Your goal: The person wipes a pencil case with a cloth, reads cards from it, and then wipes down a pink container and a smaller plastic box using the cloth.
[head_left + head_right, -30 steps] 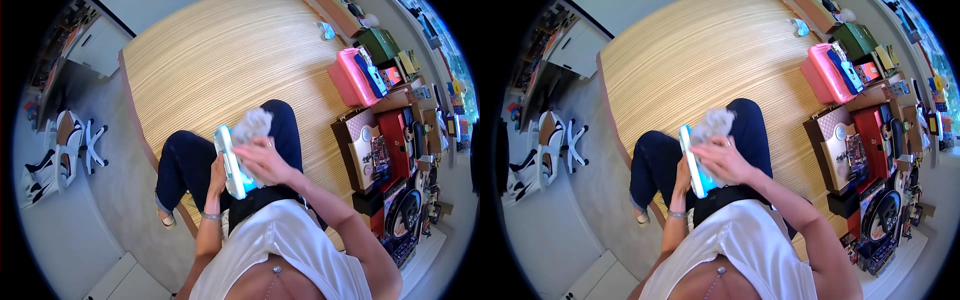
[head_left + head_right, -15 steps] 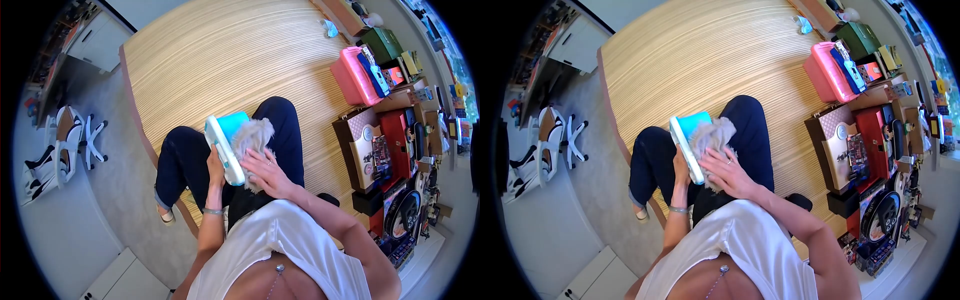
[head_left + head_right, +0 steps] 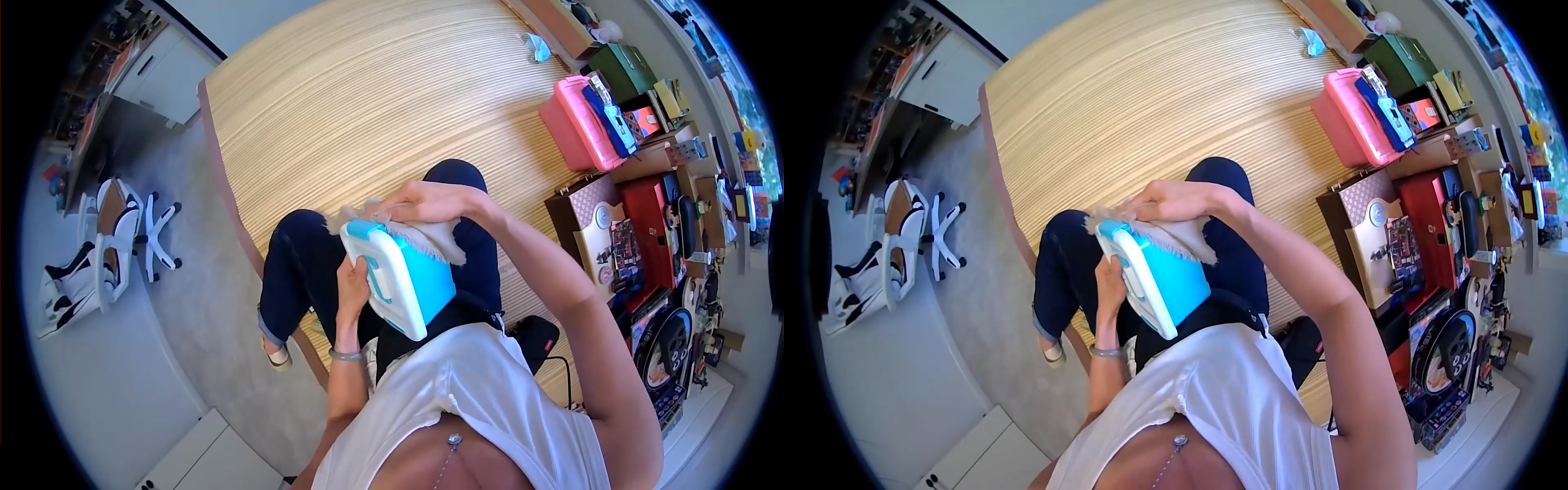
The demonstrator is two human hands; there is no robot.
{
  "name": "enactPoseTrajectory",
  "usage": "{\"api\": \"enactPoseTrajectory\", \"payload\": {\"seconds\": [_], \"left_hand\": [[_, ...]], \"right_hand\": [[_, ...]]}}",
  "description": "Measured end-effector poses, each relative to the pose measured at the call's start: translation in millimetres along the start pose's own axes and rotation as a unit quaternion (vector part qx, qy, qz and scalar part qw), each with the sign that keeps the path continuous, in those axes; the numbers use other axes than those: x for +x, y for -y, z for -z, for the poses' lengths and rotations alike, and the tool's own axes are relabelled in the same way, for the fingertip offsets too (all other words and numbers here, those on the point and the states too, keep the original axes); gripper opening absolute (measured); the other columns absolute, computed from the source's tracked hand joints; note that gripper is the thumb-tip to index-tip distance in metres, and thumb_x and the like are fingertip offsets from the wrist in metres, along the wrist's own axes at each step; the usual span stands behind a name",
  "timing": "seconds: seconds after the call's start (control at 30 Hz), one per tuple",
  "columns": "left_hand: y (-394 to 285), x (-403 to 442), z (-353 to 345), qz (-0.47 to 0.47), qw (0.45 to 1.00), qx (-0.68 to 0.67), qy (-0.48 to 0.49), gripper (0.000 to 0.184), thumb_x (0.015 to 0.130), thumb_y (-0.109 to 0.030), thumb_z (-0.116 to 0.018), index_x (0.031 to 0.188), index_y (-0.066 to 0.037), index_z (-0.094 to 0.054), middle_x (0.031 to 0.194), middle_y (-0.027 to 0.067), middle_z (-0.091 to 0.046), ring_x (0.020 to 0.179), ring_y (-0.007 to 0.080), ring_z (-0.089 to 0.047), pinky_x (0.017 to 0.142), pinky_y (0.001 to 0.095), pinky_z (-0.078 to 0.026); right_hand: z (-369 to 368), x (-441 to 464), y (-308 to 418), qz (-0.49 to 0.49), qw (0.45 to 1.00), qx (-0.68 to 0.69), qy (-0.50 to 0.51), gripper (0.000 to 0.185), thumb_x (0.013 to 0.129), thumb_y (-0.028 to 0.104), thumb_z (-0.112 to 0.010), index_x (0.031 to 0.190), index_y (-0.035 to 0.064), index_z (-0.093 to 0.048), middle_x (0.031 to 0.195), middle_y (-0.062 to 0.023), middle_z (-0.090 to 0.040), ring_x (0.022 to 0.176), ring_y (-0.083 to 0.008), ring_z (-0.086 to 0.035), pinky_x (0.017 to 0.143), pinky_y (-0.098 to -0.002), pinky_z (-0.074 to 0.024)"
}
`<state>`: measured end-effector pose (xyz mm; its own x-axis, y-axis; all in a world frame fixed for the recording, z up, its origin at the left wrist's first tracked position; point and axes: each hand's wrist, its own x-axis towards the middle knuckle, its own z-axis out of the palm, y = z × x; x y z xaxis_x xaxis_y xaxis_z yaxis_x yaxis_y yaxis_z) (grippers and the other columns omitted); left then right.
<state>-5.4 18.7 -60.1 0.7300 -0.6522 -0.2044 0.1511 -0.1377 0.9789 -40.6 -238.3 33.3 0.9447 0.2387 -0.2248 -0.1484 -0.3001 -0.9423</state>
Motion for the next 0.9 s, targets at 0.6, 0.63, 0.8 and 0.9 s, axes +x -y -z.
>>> {"api": "enactPoseTrajectory", "payload": {"seconds": [0.6, 0.63, 0.8, 0.9], "left_hand": [[-29.3, -45.3, -14.8, -0.108, 0.992, 0.067, 0.007, 0.063, 0.087, -0.059, -0.063, 0.101, 0.003, -0.062, 0.077, 0.0071, -0.068, 0.071, 0.0103, -0.064, 0.062, 0.0278, -0.049], [-30.7, -46.0, -14.0, -0.102, 0.991, 0.087, 0.012, 0.065, 0.086, -0.061, -0.062, 0.099, 0.002, -0.062, 0.075, 0.0072, -0.068, 0.07, 0.0104, -0.064, 0.061, 0.0279, -0.049], [-31.8, -46.3, -12.0, -0.13, 0.983, 0.123, -0.032, 0.032, 0.095, -0.03, -0.059, 0.097, 0.002, -0.061, 0.072, 0.0087, -0.066, 0.067, 0.0128, -0.063, 0.06, 0.0296, -0.049], [-29.5, -47.2, -19.3, -0.049, 0.995, 0.018, -0.088, 0.027, 0.099, -0.02, -0.047, 0.106, 0.003, -0.059, 0.087, 0.0055, -0.064, 0.079, 0.0114, -0.058, 0.07, 0.0272, -0.047]], "right_hand": [[-87.5, -87.6, -28.9, 0.138, 0.878, 0.437, -0.137, 0.051, 0.095, 0.023, -0.06, 0.138, -0.0005, -0.046, 0.128, -0.0084, -0.058, 0.112, -0.0171, -0.059, 0.096, -0.0305, -0.0484], [-95.0, -92.8, -31.9, 0.13, 0.877, 0.433, -0.162, 0.049, 0.095, 0.021, -0.06, 0.137, -0.0002, -0.047, 0.128, -0.0079, -0.057, 0.112, -0.0163, -0.058, 0.096, -0.0303, -0.0482], [-151.9, -133.2, -74.5, -0.002, 0.867, 0.425, -0.26, 0.042, 0.097, 0.011, -0.056, 0.136, 0.0003, -0.048, 0.131, -0.0061, -0.056, 0.118, -0.0132, -0.052, 0.099, -0.0301, -0.044], [-167.0, -159.2, -50.8, 0.025, 0.885, 0.369, -0.283, 0.048, 0.098, 0.011, -0.051, 0.143, -0.0005, -0.04, 0.142, -0.0083, -0.047, 0.133, -0.0186, -0.041, 0.113, -0.0331, -0.0292]]}}
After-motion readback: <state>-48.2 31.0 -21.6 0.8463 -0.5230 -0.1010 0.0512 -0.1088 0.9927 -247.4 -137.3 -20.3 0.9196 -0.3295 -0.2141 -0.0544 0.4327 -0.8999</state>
